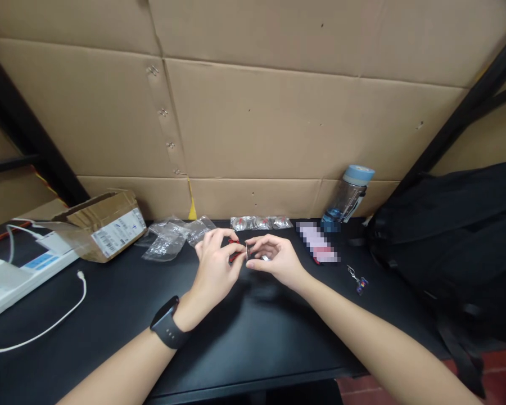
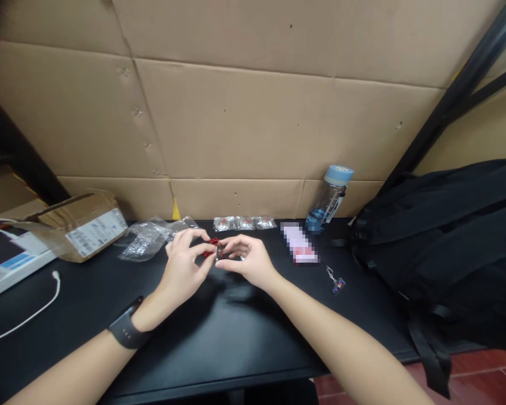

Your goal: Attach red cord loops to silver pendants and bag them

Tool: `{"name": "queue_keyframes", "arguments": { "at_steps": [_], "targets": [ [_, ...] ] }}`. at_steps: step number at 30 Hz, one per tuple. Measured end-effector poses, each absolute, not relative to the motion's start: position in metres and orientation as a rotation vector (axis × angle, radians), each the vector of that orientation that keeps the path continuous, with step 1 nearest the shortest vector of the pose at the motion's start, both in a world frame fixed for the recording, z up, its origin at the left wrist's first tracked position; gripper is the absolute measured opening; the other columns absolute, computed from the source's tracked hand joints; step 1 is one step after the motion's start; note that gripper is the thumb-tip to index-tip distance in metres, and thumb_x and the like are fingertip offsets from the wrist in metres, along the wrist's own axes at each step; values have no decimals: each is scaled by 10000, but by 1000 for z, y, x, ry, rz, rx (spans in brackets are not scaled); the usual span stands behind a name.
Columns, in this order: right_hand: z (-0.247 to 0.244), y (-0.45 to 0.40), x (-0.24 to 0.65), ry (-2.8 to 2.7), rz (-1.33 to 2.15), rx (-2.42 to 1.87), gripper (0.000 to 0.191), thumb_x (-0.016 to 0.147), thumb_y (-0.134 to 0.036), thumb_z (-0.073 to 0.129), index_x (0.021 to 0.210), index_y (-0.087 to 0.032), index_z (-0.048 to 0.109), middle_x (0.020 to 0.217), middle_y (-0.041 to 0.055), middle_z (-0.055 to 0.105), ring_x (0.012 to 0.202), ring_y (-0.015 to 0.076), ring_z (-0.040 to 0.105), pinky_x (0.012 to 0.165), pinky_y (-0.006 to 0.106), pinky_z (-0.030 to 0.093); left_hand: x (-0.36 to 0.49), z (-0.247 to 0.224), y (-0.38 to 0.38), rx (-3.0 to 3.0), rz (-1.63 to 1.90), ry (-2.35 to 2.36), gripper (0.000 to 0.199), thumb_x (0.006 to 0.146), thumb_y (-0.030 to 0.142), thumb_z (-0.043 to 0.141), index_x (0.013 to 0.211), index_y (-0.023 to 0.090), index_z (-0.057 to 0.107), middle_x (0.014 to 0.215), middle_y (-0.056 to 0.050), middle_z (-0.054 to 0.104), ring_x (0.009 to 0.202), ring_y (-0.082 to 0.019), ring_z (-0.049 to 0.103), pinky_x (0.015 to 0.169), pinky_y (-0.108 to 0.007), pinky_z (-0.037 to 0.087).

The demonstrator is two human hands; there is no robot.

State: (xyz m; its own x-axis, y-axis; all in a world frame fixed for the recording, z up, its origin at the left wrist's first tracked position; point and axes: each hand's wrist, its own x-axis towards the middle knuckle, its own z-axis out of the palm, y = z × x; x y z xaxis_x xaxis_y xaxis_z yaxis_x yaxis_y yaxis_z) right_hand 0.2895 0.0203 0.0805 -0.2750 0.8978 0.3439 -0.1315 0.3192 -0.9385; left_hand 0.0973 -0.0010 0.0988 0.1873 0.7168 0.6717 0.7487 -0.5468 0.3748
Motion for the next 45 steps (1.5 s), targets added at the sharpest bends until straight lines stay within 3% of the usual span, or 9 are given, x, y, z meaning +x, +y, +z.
{"name": "queue_keyframes", "arguments": {
  "at_steps": [5, 14, 20, 25, 28, 31, 33, 38, 45],
  "targets": [
    [79, 22, 289, -1489, 1174, -773, 364, 563, -267, 959, 826, -182, 723, 1100, 85, 748, 843, 198, 740, 815, 371, 620, 98, 95, 1, -2476, -1384, -1532, 117, 889, 253, 659, 818, 258, 752, 1080, -69, 634, 1122, -291, 529, 949, -484, 418],
    [88, 21, 299, -1741, 1013, -715, 282, 656, -292, 924, 873, -195, 773, 1151, 87, 739, 1014, 230, 732, 938, 376, 609, 91, 103, 8, -2620, -1313, -1678, 104, 866, 266, 696, 805, 272, 780, 1112, -47, 622, 1141, -279, 517, 1014, -513, 400],
    [92, 23, 304, -1930, 806, -729, 92, 883, -279, 727, 892, -194, 761, 1050, 80, 749, 928, 197, 733, 839, 327, 607, 95, 105, 3, -2589, -1273, -1699, 118, 882, 295, 700, 801, 297, 786, 1110, -36, 613, 1159, -276, 498, 1032, -524, 375],
    [95, 19, 300, -2041, 516, -718, 56, 881, -174, 666, 865, -204, 710, 938, 53, 719, 850, 174, 682, 794, 306, 559, 96, 106, 1, -2616, -1266, -1650, 127, 895, 295, 678, 806, 287, 768, 1075, -38, 615, 1156, -279, 502, 1014, -511, 369],
    [96, 19, 300, -2051, 490, -744, 81, 841, -127, 665, 845, -203, 695, 935, 44, 692, 838, 166, 656, 773, 291, 534, 93, 110, 0, -2713, -1300, -1529, 116, 906, 261, 619, 973, 268, 713, 1115, -45, 617, 1148, -257, 525, 1005, -464, 385],
    [96, 19, 301, -2061, 504, -771, 96, 804, -104, 678, 809, -199, 687, 938, 37, 671, 832, 162, 640, 779, 285, 523, 88, 112, 0, -2883, -1201, -1327, 479, 785, 234, 692, 1247, 274, 570, 1251, -56, 599, 1213, -268, 508, 1030, -440, 377],
    [95, 19, 301, -2062, 514, -786, 101, 796, -100, 684, 802, -201, 691, 953, 36, 661, 849, 164, 639, 806, 290, 521, 86, 111, 0, -2931, -1098, -1281, 589, 734, 269, 747, 1281, 283, 529, 1288, -54, 595, 1253, -287, 483, 1038, -440, 365],
    [96, 19, 302, -2053, 513, -785, 98, 791, -106, 691, 799, -204, 695, 990, 36, 630, 906, 172, 638, 856, 302, 511, 87, 101, 5, -2868, -953, -1356, 233, 885, 317, 645, 1113, 283, 618, 1234, -36, 628, 1237, -272, 480, 1017, -446, 354],
    [95, 25, 310, -2102, 475, -810, 113, 753, -82, 693, 762, -195, 687, 1045, 48, 588, 973, 183, 619, 888, 317, 499, 85, 94, 7, -2936, -734, -1375, 201, 939, 417, 605, 1073, 314, 715, 1272, -43, 620, 1293, -321, 407, 1039, -520, 338]
  ]
}}
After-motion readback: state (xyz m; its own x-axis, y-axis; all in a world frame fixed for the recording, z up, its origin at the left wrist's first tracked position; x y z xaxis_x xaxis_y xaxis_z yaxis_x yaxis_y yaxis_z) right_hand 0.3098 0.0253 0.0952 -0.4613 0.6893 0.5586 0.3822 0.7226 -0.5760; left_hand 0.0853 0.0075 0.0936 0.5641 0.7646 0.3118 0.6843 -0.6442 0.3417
